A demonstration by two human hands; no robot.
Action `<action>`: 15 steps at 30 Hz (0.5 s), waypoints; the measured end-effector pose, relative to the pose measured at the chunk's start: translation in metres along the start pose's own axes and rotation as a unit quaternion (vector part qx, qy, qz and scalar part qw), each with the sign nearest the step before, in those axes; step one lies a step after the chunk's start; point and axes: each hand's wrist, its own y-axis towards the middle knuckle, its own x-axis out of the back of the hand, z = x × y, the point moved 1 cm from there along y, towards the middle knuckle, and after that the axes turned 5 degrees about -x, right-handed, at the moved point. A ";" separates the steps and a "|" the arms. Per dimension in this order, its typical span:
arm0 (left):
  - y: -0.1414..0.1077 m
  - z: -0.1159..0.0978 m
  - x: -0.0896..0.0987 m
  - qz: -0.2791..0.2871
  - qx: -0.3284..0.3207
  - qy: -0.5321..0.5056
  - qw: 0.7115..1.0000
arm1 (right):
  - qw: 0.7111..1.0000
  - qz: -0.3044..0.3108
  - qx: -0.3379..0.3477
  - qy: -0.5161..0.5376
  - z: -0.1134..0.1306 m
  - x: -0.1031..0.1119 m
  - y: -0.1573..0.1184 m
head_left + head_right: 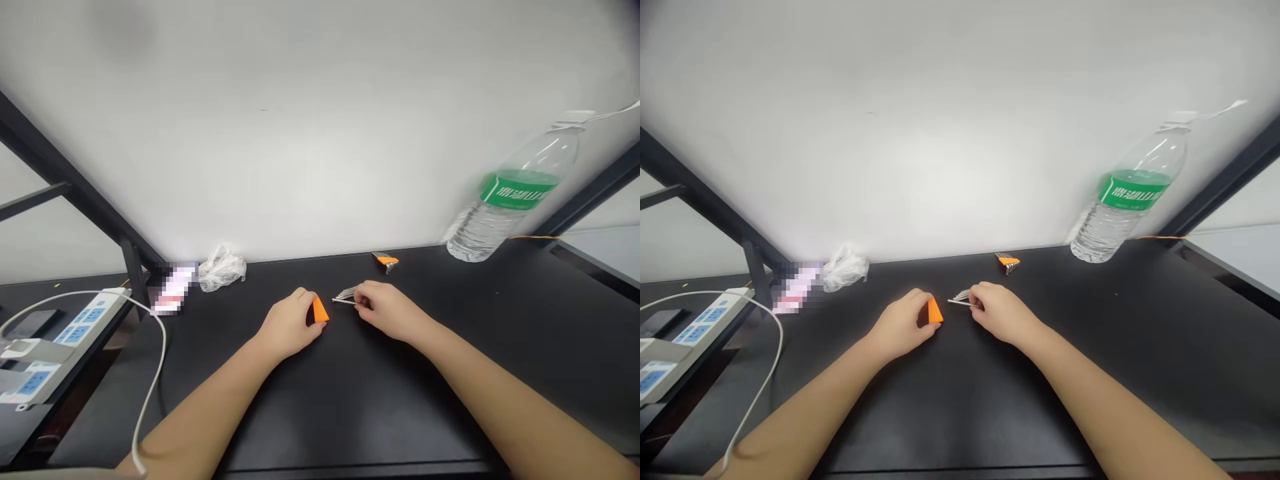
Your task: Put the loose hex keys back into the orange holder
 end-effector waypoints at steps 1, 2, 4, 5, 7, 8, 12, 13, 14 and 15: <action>0.000 0.000 0.000 0.000 0.001 -0.002 1.000 | 0.999 0.012 0.007 0.029 -0.001 0.000 0.000; 0.000 0.001 0.000 -0.002 0.003 -0.006 1.000 | 0.998 0.025 0.017 0.053 -0.001 0.000 0.001; 0.000 0.002 -0.001 -0.005 0.005 -0.013 1.000 | 0.995 0.043 0.036 0.081 -0.001 0.001 0.001; 0.000 0.002 -0.001 -0.007 0.006 -0.017 1.000 | 0.994 0.044 0.044 0.084 0.000 0.002 0.000; 0.001 0.003 -0.002 -0.009 0.005 -0.022 1.000 | 0.994 0.041 0.059 0.078 0.000 0.005 -0.001; 0.001 0.003 -0.002 -0.011 0.004 -0.023 1.000 | 0.994 0.040 0.068 0.074 0.001 0.006 -0.002; 0.001 0.001 -0.002 -0.017 -0.009 -0.030 0.999 | 0.992 0.038 0.102 0.057 0.005 0.009 -0.005; 0.001 0.000 -0.003 -0.018 -0.013 -0.032 0.999 | 0.992 0.034 0.109 0.054 0.007 0.009 -0.006; 0.001 -0.001 -0.003 -0.018 -0.016 -0.035 0.999 | 0.991 0.029 0.115 0.055 0.010 0.007 -0.006; 0.001 -0.003 -0.002 -0.019 -0.021 -0.037 0.999 | 0.991 0.023 0.121 0.059 0.014 0.006 -0.005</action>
